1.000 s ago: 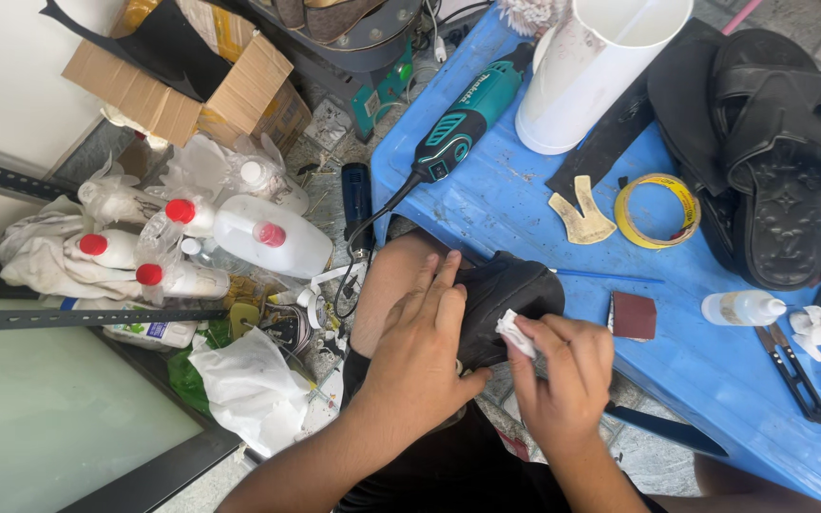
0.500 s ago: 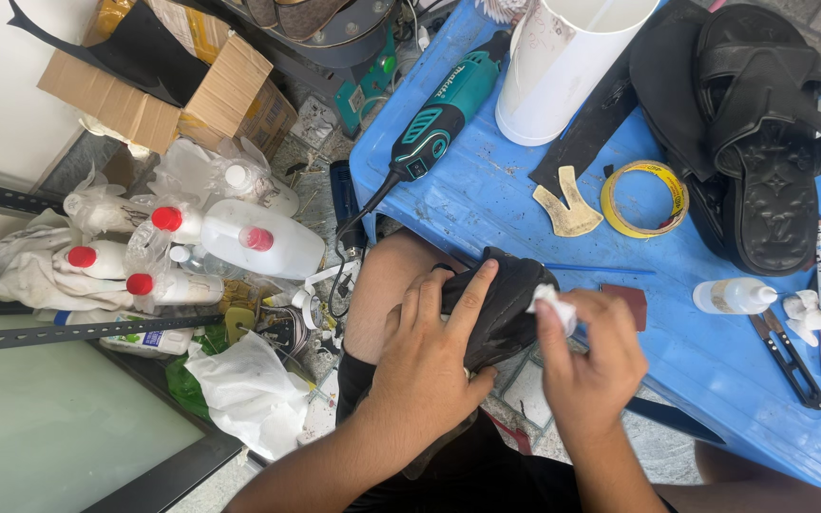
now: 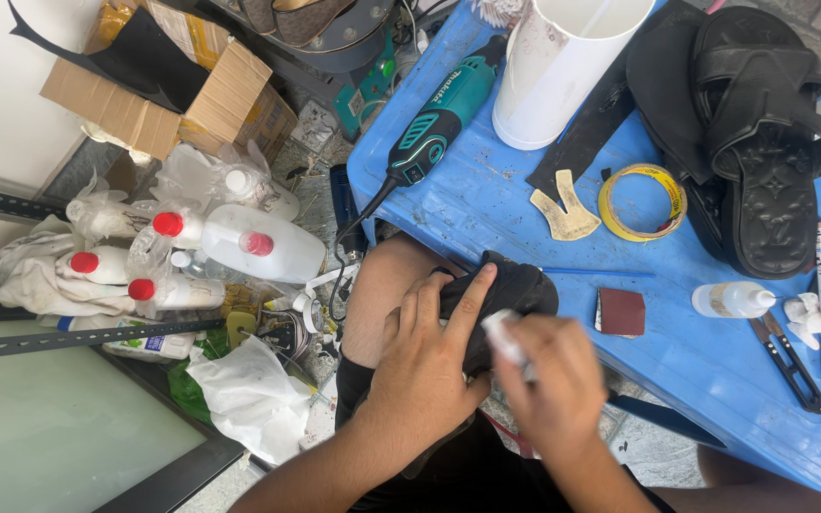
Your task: The person cleans a black sneaker by wiping it with a white cloth and applying liquid from a small bottle. They also handle a black sandal and a black insole, placing the insole on the sandal.
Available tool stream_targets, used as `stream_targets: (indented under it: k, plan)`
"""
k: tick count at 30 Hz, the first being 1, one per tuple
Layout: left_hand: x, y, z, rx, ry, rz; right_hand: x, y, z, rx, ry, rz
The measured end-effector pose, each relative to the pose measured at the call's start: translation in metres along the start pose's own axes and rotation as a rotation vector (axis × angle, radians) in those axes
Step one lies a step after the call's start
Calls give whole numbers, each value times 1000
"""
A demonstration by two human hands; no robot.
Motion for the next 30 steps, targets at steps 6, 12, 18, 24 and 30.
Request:
stream_targets:
  k: [6, 12, 18, 24, 30]
  plan:
    - [1, -2, -2, 23, 7, 3, -12, -4, 8, -24, 15, -12]
    - [8, -5, -1, 52, 28, 8, 3, 4, -2, 123, -143, 107]
    - [12, -8, -4, 124, 43, 26, -11, -2, 0, 17, -96, 62]
    - [13, -8, -3, 98, 43, 22, -1, 5, -5, 119, -152, 145]
    - [12, -7, -4, 103, 28, 17, -20, 13, 0, 14, -65, 125]
Point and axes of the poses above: each hand's wrist, its own y-axis away from the middle knuckle, its own z-axis out of the back of the hand, x = y × z, the point moved 2 cm from there along -y, towards the middle knuckle, and after that the axes turned 14 degrees about -y, right-handed, at the moved point
